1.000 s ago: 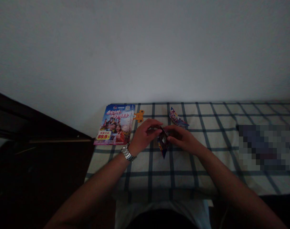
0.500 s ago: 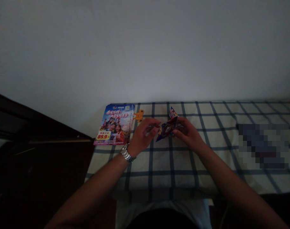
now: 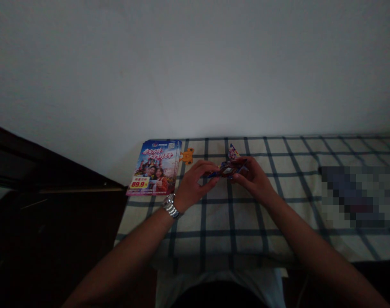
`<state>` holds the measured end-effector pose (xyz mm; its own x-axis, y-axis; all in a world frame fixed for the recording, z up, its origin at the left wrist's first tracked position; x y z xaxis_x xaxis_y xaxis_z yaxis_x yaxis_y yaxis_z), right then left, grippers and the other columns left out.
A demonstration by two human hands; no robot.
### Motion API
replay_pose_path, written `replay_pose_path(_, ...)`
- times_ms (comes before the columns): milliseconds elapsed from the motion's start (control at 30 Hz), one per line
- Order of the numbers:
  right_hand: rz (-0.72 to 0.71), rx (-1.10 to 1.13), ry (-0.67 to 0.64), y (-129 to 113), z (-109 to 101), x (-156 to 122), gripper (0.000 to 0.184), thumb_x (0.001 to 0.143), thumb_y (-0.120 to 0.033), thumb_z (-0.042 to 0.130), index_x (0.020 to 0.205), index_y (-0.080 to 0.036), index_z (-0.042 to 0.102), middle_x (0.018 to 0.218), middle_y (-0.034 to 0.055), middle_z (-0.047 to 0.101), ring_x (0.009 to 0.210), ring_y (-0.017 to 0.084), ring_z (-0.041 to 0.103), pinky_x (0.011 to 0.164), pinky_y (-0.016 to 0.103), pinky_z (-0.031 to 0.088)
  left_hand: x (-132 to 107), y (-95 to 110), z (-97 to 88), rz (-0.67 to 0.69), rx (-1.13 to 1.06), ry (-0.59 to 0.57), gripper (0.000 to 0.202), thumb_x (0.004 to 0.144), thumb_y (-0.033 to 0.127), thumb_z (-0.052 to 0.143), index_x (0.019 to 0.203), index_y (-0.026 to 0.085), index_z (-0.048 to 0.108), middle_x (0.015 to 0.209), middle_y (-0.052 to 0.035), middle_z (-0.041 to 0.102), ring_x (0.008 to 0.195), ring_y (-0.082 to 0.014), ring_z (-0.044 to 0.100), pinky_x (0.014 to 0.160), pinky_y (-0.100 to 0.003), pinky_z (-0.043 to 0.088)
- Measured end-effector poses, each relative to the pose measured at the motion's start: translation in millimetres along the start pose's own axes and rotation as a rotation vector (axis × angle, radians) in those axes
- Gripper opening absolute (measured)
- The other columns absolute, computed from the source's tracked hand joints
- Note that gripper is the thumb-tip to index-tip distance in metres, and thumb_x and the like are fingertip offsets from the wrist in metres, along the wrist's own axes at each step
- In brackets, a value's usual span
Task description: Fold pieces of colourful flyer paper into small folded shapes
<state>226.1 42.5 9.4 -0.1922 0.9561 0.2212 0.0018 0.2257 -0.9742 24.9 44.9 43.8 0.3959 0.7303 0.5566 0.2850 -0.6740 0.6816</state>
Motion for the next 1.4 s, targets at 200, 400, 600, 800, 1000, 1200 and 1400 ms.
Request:
replay_pose_path(200, -0.043, -0.083, 0.007, 0, -3, -2, 0.056, 0.087, -0.043, 0.078, 0.133, -0.032, 0.048, 0.130, 0.0086, 0.062, 0.107, 0.025, 0.069, 0.084, 0.041, 0.063, 0, -4, -2.7, -0.057, -0.018, 0.028, 0.019, 0.096, 0.025, 0.066, 0.115, 0.024, 0.066, 0.113, -0.0049, 0.069, 0.109, -0.0189, 0.065, 0.096, -0.035, 0.055)
replay_pose_path(400, -0.260, -0.556, 0.228, -25, -23, -6, 0.049, 0.089, -0.040, 0.075, 0.131, -0.027, 0.054, 0.108, 0.0074, 0.065, 0.082, 0.022, 0.061, 0.073, 0.040, 0.055, -1, -12, -4.1, -0.185, -0.073, 0.058, 0.018, 0.096, 0.027, 0.064, 0.114, 0.022, 0.067, 0.113, -0.0060, 0.068, 0.104, -0.0177, 0.067, 0.087, -0.030, 0.059)
replay_pose_path(600, -0.308, -0.927, 0.347, -32, -43, -2, 0.033, 0.091, -0.039, 0.070, 0.120, -0.024, 0.063, 0.111, 0.0101, 0.065, 0.100, 0.029, 0.061, 0.083, 0.045, 0.054, -4, -26, -2.5, -0.287, -0.172, 0.075, 0.022, 0.096, 0.029, 0.065, 0.117, 0.022, 0.066, 0.118, -0.0071, 0.067, 0.107, -0.0185, 0.068, 0.089, -0.031, 0.061)
replay_pose_path(800, -0.168, -0.955, 0.236, -4, -52, 7, 0.031, 0.090, -0.041, 0.071, 0.115, -0.024, 0.066, 0.110, 0.0108, 0.064, 0.105, 0.031, 0.062, 0.088, 0.047, 0.054, -5, -30, -2.3, -0.346, -0.204, 0.082, 0.023, 0.095, 0.031, 0.066, 0.116, 0.021, 0.067, 0.118, -0.0078, 0.069, 0.103, -0.0188, 0.070, 0.088, -0.031, 0.062)
replay_pose_path(1000, -0.117, -0.892, 0.154, 4, -45, 9, 0.018, 0.094, -0.036, 0.065, 0.107, -0.024, 0.066, 0.105, 0.0091, 0.067, 0.097, 0.029, 0.066, 0.082, 0.044, 0.055, -4, -31, -4.4, -0.348, -0.186, 0.093, 0.024, 0.095, 0.034, 0.067, 0.115, 0.021, 0.068, 0.116, -0.0083, 0.069, 0.104, -0.0196, 0.069, 0.084, -0.030, 0.062)
replay_pose_path(1200, -0.196, -0.774, 0.018, -2, -30, 7, 0.014, 0.094, -0.024, 0.062, 0.108, -0.026, 0.064, 0.113, 0.0075, 0.069, 0.108, 0.028, 0.065, 0.093, 0.046, 0.055, -2, -25, -9.6, -0.282, -0.206, 0.128, 0.022, 0.097, 0.033, 0.065, 0.115, 0.021, 0.067, 0.115, -0.0068, 0.070, 0.103, -0.0178, 0.070, 0.088, -0.031, 0.060)
replay_pose_path(1400, -0.255, -0.659, -0.140, -3, -13, 3, 0.015, 0.095, -0.022, 0.064, 0.109, -0.026, 0.064, 0.114, 0.0070, 0.069, 0.109, 0.026, 0.066, 0.096, 0.046, 0.055, -1, -18, -12.2, -0.217, -0.103, 0.113, 0.021, 0.098, 0.032, 0.064, 0.115, 0.021, 0.067, 0.114, -0.0061, 0.070, 0.106, -0.0179, 0.068, 0.095, -0.033, 0.056)
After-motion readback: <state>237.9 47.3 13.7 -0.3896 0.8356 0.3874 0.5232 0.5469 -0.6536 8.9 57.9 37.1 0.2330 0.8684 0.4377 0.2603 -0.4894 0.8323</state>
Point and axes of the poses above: each hand's wrist, its own x-axis towards the middle knuckle, its own z-axis out of the palm, y = z × x, the point moved 6 cm from there along x, towards the middle knuckle
